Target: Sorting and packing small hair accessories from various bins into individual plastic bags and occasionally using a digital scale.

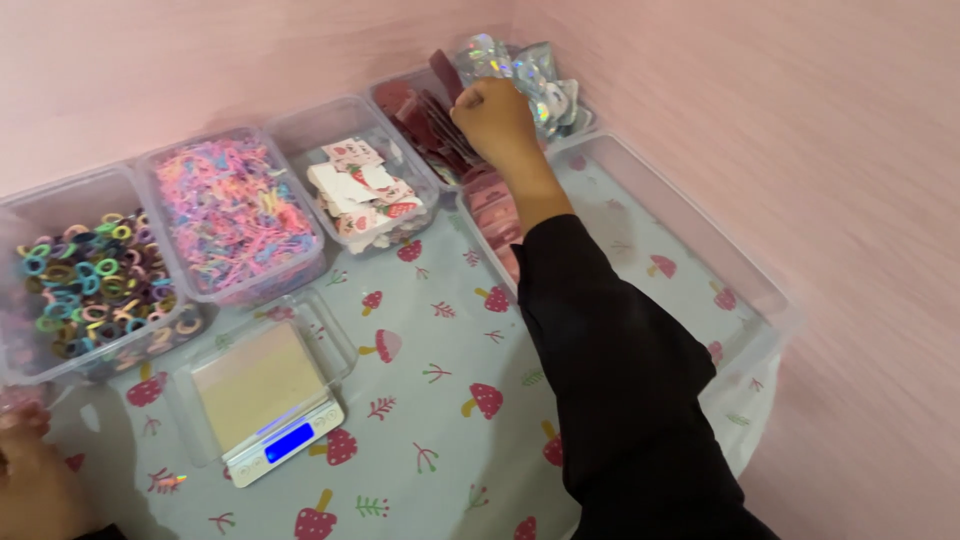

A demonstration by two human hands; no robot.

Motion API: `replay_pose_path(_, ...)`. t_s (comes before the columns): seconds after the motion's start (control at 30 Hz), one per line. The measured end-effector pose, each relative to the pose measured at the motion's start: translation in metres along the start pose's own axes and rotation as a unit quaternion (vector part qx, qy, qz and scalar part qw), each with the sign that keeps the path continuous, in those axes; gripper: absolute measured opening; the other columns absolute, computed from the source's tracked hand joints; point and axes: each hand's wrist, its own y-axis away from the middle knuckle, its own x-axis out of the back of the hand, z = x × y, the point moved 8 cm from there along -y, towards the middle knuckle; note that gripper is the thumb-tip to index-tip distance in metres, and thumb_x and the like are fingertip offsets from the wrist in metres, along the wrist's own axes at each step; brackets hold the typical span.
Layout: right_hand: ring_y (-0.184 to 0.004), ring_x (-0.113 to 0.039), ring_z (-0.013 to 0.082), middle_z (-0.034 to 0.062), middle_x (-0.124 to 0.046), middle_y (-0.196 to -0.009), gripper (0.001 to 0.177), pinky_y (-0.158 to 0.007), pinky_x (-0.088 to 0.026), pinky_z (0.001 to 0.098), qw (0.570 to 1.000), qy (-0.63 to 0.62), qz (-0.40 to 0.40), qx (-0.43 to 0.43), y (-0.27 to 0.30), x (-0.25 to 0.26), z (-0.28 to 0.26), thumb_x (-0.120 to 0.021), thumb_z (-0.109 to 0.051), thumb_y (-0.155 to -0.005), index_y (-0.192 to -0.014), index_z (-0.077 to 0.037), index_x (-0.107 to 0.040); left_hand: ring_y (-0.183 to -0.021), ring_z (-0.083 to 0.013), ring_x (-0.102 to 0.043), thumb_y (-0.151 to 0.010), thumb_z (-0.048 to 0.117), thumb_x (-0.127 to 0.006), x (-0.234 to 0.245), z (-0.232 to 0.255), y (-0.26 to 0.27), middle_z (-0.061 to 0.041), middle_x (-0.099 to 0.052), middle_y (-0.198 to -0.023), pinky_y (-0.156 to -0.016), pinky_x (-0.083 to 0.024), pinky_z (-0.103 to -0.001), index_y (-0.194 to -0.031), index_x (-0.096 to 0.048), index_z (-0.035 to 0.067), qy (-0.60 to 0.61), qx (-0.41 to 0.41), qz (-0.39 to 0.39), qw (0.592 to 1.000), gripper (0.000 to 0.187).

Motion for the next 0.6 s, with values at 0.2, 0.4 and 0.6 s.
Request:
replay_pose_path(0.2,-0.088,-0.07,0.0311,0.0035,-0.076,-0.084,0.017,-0.076,-0.053,0.0437,0.992,0.11,0.035,0.056,-0.047,-0.065,0.035,-0.056,-0.01,-0.073,-0.074,-0.02,-0.069,-0.093,-0.023,-0.065,-0.137,0.004,-0.064,0.011,0.029,0.043,-0.013,-0.074,-0.114,-0.058,-0.054,-0.035,-0.128,-0.079,-0.003,-0.03,-0.199,0.033,0.979,0.019)
replay_pose_path(0.4,-0.1,-0.067,0.04,0.0082,-0.074,-0.104,0.032,-0.085,-0.054,0.0509,0.975,0.168,-0.066,0.129,-0.045,-0.12,0.027,-0.049,-0.007,-0.077,-0.087,-0.017,-0.077,-0.088,-0.0265,-0.065,-0.135,0.021,-0.061,0.003,0.025,0.037,-0.011,-0.073,-0.11,-0.059,-0.056,-0.042,-0.127,-0.079,0.002,-0.131,-0.1,0.008,0.986,0.027)
replay_pose_path(0.6,-0.124,-0.041,0.0403,0.0055,-0.05,-0.146,0.044,-0.099,-0.045,0.051,0.958,0.219,-0.166,0.087,-0.055,-0.167,0.05,-0.038,0.0,-0.088,-0.122,-0.009,-0.065,-0.091,-0.028,-0.06,-0.138,0.02,-0.059,-0.004,-0.014,0.024,-0.015,-0.07,-0.117,-0.054,-0.046,-0.041,-0.133,-0.072,-0.002,-0.07,-0.099,-0.03,0.992,0.026)
